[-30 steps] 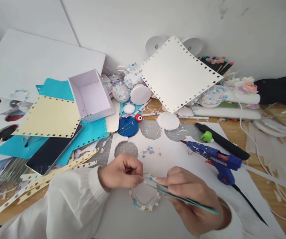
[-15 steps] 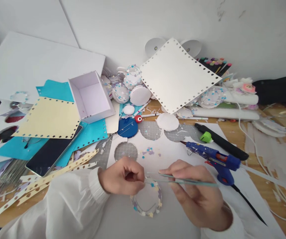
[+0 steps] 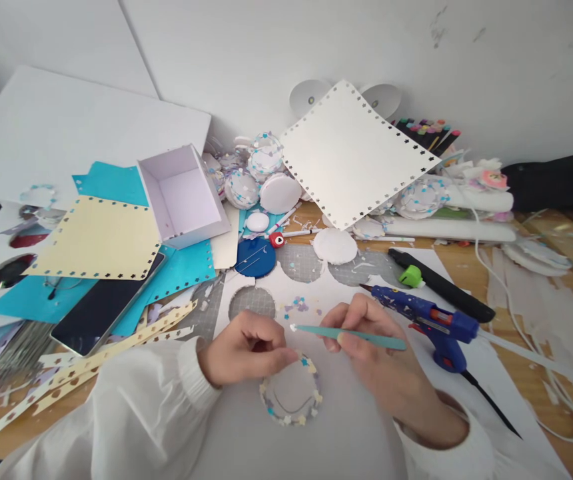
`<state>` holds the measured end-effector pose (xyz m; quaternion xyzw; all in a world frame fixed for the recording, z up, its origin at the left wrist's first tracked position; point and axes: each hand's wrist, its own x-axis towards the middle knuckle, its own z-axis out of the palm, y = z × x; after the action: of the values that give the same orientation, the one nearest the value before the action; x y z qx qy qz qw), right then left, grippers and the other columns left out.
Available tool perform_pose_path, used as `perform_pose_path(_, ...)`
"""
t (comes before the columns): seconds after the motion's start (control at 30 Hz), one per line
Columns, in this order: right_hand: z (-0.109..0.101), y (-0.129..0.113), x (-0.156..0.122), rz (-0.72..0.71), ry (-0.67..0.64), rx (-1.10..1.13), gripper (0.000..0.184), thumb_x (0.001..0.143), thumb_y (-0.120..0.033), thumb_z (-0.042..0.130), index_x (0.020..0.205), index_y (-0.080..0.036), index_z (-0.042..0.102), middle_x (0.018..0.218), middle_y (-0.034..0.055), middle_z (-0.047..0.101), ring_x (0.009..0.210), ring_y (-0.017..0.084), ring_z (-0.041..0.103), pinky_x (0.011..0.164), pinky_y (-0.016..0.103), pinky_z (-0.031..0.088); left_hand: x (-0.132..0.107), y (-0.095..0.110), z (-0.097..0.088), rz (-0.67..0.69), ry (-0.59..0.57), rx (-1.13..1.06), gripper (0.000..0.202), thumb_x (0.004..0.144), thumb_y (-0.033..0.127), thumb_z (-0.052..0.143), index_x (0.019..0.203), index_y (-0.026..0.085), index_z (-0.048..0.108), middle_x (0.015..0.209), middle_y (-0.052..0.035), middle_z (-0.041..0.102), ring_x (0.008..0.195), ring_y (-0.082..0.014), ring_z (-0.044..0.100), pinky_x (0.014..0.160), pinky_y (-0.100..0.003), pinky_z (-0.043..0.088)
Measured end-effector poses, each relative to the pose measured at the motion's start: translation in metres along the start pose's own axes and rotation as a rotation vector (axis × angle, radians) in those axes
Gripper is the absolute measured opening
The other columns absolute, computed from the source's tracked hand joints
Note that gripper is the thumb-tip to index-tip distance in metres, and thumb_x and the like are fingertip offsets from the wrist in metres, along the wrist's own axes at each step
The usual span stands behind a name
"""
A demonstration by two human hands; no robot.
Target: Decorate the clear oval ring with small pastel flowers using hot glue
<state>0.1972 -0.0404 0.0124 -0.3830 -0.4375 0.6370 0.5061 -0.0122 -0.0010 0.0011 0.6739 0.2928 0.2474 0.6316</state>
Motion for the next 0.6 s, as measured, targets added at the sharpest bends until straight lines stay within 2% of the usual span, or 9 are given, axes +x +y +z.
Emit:
perform_pose_path(0.1,0.0,-0.002,0.0,0.038,-0.034,0.059,0.02,0.082,-0.033,0.067,0.076,-0.023,0.05,0.08,-0.0017,0.062,0.069,0.013,0.054,0.066,0.029,0.041,0.0,0.001,0.004,0.133,0.074,0.121,0.041,0.081,0.025,0.062,0.047,0.016,0.041,0.047,0.003,0.037,0.046,-0.0072,0.032,0.044,-0.023,0.025)
perform_pose_path(0.2,0.0,-0.003,0.001,0.07,-0.034,0.11,0.02,0.082,-0.031,0.067,0.075,-0.022,0.051,0.078,-0.0025,0.061,0.068,0.012,0.053,0.065,0.028,0.04,0.0,0.002,0.006,0.225,0.209,0.194,0.035,0.076,0.017,0.066,0.051,0.016,0.042,0.05,0.0037,0.039,0.049,-0.0077,0.032,0.046,-0.023,0.025)
perform_pose_path(0.33,0.0,-0.002,0.001,0.077,-0.037,0.129,0.019,0.083,-0.031,0.067,0.075,-0.022,0.051,0.075,-0.0031,0.06,0.068,0.012,0.053,0.064,0.027,0.04,-0.001,0.002,0.002,0.324,0.358,0.172,0.022,0.074,0.019,0.069,0.062,0.016,0.051,0.06,0.0025,0.042,0.056,-0.0103,0.037,0.053,-0.024,0.03)
perform_pose_path(0.4,0.0,0.0,0.001,0.078,-0.048,0.11,0.019,0.083,-0.03,0.067,0.076,-0.023,0.051,0.076,-0.003,0.061,0.068,0.012,0.053,0.065,0.027,0.04,0.0,0.0,-0.001,0.315,0.371,0.104,0.015,0.076,0.026,0.071,0.078,0.016,0.06,0.064,0.0022,0.042,0.06,-0.0117,0.04,0.056,-0.025,0.033)
perform_pose_path(0.47,-0.001,0.001,0.001,0.081,-0.06,0.086,0.018,0.084,-0.03,0.066,0.076,-0.023,0.051,0.077,-0.0029,0.062,0.069,0.012,0.053,0.066,0.027,0.04,0.001,-0.001,-0.004,0.284,0.352,0.028,0.022,0.077,0.032,0.071,0.09,0.016,0.064,0.066,0.0022,0.041,0.062,-0.0123,0.041,0.057,-0.025,0.034)
perform_pose_path(0.6,-0.002,0.004,0.002,0.08,-0.066,0.074,0.018,0.084,-0.028,0.066,0.076,-0.023,0.051,0.077,-0.0031,0.061,0.069,0.012,0.053,0.066,0.027,0.04,0.003,-0.003,-0.005,0.281,0.305,-0.058,0.016,0.078,0.03,0.071,0.087,0.017,0.07,0.065,0.0019,0.04,0.063,-0.0122,0.042,0.059,-0.026,0.035)
